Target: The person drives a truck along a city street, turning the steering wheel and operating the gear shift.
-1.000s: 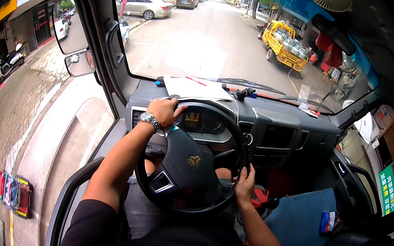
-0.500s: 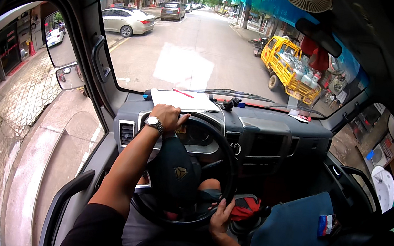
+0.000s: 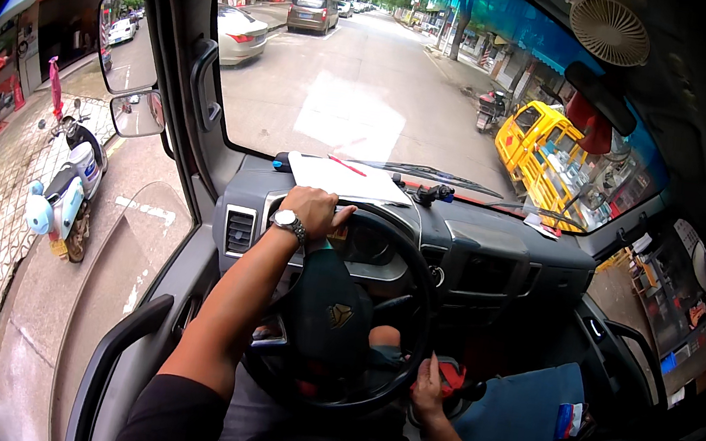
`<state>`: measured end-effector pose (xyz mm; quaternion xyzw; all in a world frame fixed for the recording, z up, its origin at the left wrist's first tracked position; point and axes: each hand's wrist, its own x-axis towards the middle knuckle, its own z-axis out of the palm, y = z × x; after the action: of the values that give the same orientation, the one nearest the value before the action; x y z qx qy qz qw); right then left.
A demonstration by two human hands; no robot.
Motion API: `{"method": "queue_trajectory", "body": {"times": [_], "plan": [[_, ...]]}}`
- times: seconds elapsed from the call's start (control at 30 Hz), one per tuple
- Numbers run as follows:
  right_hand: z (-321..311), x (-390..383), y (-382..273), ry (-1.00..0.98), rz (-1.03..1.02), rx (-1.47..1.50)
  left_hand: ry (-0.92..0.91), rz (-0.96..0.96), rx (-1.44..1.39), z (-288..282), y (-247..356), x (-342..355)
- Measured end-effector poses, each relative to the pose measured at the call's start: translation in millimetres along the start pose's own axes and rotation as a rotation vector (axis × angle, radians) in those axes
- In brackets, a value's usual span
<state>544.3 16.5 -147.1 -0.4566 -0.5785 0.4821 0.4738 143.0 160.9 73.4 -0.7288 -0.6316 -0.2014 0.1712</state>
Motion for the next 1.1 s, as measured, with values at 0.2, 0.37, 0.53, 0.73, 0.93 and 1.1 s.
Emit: {"method": "queue_trajectory", "body": {"times": [0.2,0.37,0.53,0.73,0.93,1.1], "plan": [[-110,23,-8,0.256,-0.315,-1.119,-0.035,-0.083,0.007,-9,-11,-16],[-126,30,17,0.22,-0.142,-1.272,-0.055,-0.128,-0.036,-5,-9,-18],[-132,26,17,0.196,-0.162,-1.222,-0.066,-0.17,-0.029,-10,-14,-31],[-159,2,25,0.059,-0.44,-1.11,-0.092,-0.354,-0.157,-12,-17,-56],[-162,12,12,-0.155,-0.477,-1.339,-0.099,-0.43,-0.25,-13,-26,-75],[-162,24,11,-0.179,-0.421,-1.366,-0.055,-0.444,-0.235,-12,-22,-86]]}}
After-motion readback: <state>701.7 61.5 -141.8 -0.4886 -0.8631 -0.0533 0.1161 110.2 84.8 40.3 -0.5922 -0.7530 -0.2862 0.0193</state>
